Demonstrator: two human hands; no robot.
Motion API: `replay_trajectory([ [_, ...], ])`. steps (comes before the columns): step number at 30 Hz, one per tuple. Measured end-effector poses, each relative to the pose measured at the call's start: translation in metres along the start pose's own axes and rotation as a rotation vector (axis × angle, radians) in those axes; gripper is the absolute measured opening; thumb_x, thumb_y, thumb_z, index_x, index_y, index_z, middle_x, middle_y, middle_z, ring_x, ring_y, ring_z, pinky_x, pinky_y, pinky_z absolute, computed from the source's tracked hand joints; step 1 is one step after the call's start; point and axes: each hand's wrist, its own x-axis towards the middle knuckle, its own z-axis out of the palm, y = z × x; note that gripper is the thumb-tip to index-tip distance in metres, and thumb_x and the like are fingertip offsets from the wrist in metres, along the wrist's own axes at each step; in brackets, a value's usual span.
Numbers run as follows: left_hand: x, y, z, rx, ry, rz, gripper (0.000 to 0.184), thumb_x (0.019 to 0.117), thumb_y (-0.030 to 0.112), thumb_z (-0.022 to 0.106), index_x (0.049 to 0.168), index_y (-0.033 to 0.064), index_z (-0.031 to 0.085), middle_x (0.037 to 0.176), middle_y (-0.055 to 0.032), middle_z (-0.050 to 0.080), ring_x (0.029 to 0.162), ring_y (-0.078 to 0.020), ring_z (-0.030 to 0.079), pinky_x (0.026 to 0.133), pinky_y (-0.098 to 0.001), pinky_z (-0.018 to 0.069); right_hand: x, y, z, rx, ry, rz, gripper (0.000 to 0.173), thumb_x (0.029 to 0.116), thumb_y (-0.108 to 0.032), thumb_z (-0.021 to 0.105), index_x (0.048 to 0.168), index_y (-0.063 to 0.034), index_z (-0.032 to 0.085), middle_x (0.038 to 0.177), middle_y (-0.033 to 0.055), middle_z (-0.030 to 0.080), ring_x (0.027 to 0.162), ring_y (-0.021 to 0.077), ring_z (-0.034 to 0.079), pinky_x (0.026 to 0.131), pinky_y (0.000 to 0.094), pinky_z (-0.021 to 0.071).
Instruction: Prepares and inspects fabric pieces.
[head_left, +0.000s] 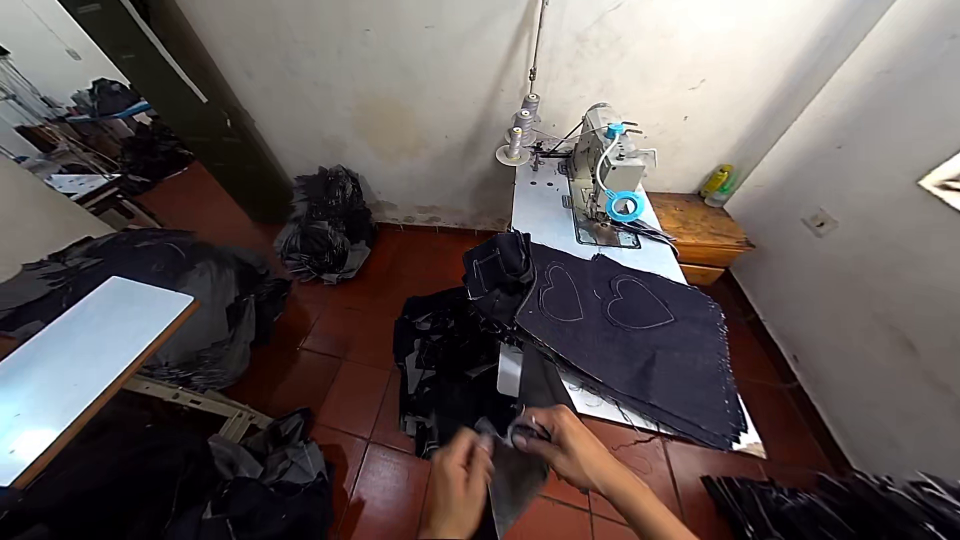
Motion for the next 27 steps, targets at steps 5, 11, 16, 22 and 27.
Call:
replay_trajectory([
  [5, 0.032, 0.031, -0.013, 0.063, -0.733, 0.34, 0.043, 0.0947, 0.029, 0.066, 0.131, 0.0062, 0.067, 0.143, -0.0112, 0.061, 0.14, -0.0249, 0.05, 0.121, -0.0476, 0.0357, -0.056, -0.072, -0.076, 0.112, -0.331, -0.474, 0.025, 0.1018, -0.025, 0.061, 0.1, -0.0036, 0.074, 0.09, 0.0098, 0.074, 0.082, 0.0168, 0.071, 0.077, 0.0371, 0.0581],
  [11, 0.043, 0.093, 0.019, 0.121, -0.067, 0.286, 0.02, 0.0953, 0.008, 0.055, 0.09, -0.0037, 0.071, 0.075, -0.0093, 0.07, 0.07, -0.0133, 0.069, 0.069, -0.0345, 0.0595, -0.108, -0.012, -0.127, 0.135, 0.48, 0.109, 0.053, 0.093, -0.052, 0.063, 0.129, -0.0122, 0.064, 0.099, -0.0022, 0.073, 0.071, 0.0084, 0.064, 0.063, 0.031, 0.0548],
  [16, 0.071, 0.209, -0.021, 0.032, 0.432, 0.529, 0.017, 0.0997, 0.014, 0.056, 0.095, 0.0032, 0.069, 0.08, 0.0082, 0.068, 0.074, 0.0051, 0.065, 0.07, -0.0159, 0.0575, -0.152, -0.036, -0.009, 0.247, 0.65, 0.007, 0.113, 0.0673, -0.075, 0.08, 0.145, 0.0011, 0.05, 0.137, 0.0161, 0.062, 0.111, 0.0242, 0.068, 0.087, 0.0431, 0.0608],
  [22, 0.052, 0.277, -0.072, 0.038, 0.32, 0.738, 0.017, 0.1029, 0.034, 0.059, 0.09, 0.0261, 0.066, 0.084, 0.0218, 0.064, 0.079, 0.0113, 0.06, 0.072, -0.0082, 0.0508, -0.074, -0.042, -0.008, -0.266, 1.279, 0.066, 0.09, 0.0792, -0.057, 0.08, 0.134, 0.0097, 0.056, 0.115, 0.0302, 0.062, 0.091, 0.0325, 0.066, 0.07, 0.0449, 0.0568],
  [27, 0.091, 0.255, -0.155, 0.086, 0.14, 0.85, 0.021, 0.1068, 0.035, 0.051, 0.102, 0.0279, 0.07, 0.099, 0.0267, 0.067, 0.095, 0.0152, 0.06, 0.084, -0.0072, 0.047, -0.023, -0.006, -0.075, 0.363, 1.009, 0.161, 0.114, 0.062, -0.048, 0.094, 0.152, -0.0014, 0.042, 0.133, 0.0174, 0.061, 0.118, 0.0289, 0.061, 0.096, 0.0521, 0.0527],
])
